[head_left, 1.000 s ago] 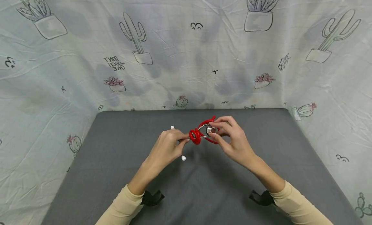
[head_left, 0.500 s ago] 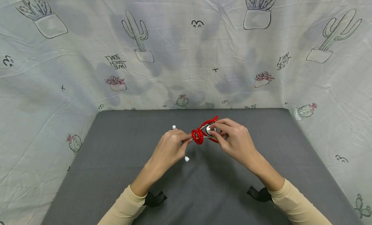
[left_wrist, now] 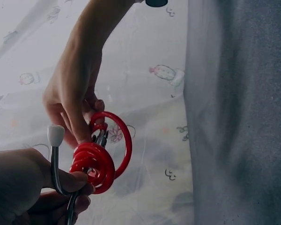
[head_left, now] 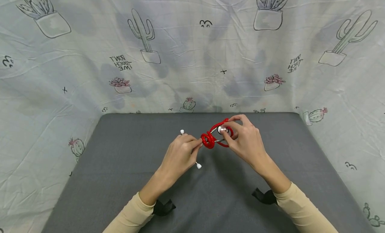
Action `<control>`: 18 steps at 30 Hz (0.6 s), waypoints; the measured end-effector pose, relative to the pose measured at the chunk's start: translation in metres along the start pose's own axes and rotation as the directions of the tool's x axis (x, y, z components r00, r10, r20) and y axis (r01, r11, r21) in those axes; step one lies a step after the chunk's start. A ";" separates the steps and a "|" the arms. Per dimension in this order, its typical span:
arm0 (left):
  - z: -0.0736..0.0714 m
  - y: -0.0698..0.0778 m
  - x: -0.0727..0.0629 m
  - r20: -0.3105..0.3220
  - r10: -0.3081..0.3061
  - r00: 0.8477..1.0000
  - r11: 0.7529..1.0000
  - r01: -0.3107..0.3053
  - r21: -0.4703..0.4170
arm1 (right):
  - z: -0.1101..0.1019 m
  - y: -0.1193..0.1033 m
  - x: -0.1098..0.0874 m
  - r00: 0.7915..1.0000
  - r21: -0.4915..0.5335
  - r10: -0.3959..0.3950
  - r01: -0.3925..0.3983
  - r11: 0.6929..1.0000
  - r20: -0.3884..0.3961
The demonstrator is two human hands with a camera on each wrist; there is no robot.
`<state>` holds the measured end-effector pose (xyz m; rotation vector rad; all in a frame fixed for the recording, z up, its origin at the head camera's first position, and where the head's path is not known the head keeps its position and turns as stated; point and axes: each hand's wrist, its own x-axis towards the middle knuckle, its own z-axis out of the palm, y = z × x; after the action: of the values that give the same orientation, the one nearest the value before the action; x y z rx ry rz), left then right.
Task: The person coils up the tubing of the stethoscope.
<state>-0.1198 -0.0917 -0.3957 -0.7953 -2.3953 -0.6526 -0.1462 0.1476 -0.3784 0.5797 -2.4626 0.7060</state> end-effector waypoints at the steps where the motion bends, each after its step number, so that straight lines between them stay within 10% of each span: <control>1: 0.001 0.001 0.000 -0.006 0.004 1.000 1.000 -0.004 0.007 | 0.000 0.001 0.001 1.000 0.012 0.016 -0.016 1.000 -0.003; 18: 0.007 0.004 0.010 -0.017 0.017 1.000 1.000 -0.016 0.021 | -0.002 0.013 0.013 0.982 -0.024 0.158 -0.156 0.987 0.103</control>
<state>-0.1266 -0.0805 -0.3935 -0.7966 -2.3739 -0.6245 -0.1623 0.1553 -0.3735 0.4297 -2.6311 0.7331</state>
